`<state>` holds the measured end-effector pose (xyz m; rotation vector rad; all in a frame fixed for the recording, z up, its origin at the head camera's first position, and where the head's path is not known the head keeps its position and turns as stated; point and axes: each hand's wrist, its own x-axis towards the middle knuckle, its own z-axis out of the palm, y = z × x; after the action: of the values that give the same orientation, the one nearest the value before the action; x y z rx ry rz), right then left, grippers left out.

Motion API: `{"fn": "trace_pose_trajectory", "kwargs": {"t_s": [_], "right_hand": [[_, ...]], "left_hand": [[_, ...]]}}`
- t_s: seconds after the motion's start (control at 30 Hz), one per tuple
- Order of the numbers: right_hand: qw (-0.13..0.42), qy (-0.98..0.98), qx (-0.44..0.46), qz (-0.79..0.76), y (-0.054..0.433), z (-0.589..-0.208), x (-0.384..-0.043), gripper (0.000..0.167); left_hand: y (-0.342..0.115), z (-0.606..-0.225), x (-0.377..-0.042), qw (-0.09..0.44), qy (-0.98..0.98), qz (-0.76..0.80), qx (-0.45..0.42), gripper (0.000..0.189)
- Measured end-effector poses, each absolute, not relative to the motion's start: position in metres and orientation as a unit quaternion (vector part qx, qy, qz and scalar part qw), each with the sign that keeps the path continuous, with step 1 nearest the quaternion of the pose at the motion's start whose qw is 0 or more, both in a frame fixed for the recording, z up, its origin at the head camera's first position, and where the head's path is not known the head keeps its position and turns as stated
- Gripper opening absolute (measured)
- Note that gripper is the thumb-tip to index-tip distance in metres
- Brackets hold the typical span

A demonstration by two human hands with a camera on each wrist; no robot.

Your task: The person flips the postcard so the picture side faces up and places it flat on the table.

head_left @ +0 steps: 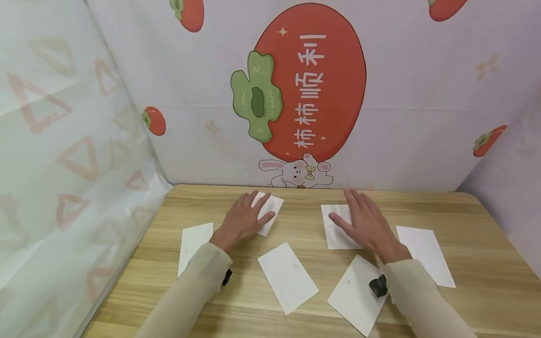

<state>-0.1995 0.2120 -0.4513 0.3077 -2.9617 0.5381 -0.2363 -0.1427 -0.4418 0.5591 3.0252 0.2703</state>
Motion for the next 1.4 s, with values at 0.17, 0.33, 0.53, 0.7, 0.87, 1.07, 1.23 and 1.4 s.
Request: {"fn": "trace_pose_trajectory", "kwargs": {"t_s": [0.17,0.33,0.53,0.7,0.87,1.07,1.23,1.4], "right_hand": [[0.038,-0.976,0.091,0.193,0.212,-0.453,-0.194,0.097],[0.030,-0.975,0.091,0.202,0.212,-0.453,-0.190,0.099],[0.031,-0.973,0.098,0.206,0.212,-0.451,-0.184,0.100],[0.035,-0.972,0.100,0.210,0.211,-0.452,-0.178,0.100],[0.035,-0.972,0.099,0.212,0.209,-0.452,-0.173,0.102],[0.037,-0.971,0.102,0.212,0.207,-0.452,-0.169,0.101],[0.034,-0.970,0.105,0.216,0.206,-0.454,-0.164,0.102],[0.037,-0.968,0.113,0.220,0.202,-0.455,-0.157,0.099]], "left_hand": [[-0.143,-0.442,-0.232,0.025,0.977,0.095,0.191,0.069],[-0.143,-0.441,-0.229,0.032,0.977,0.099,0.188,0.069],[-0.144,-0.440,-0.224,0.040,0.975,0.102,0.193,0.068],[-0.144,-0.439,-0.219,0.042,0.973,0.101,0.204,0.066],[-0.145,-0.441,-0.217,0.047,0.972,0.101,0.206,0.067],[-0.146,-0.443,-0.214,0.040,0.970,0.105,0.214,0.066],[-0.148,-0.444,-0.210,0.034,0.968,0.110,0.222,0.064],[-0.151,-0.446,-0.207,0.032,0.965,0.114,0.232,0.065]]}}
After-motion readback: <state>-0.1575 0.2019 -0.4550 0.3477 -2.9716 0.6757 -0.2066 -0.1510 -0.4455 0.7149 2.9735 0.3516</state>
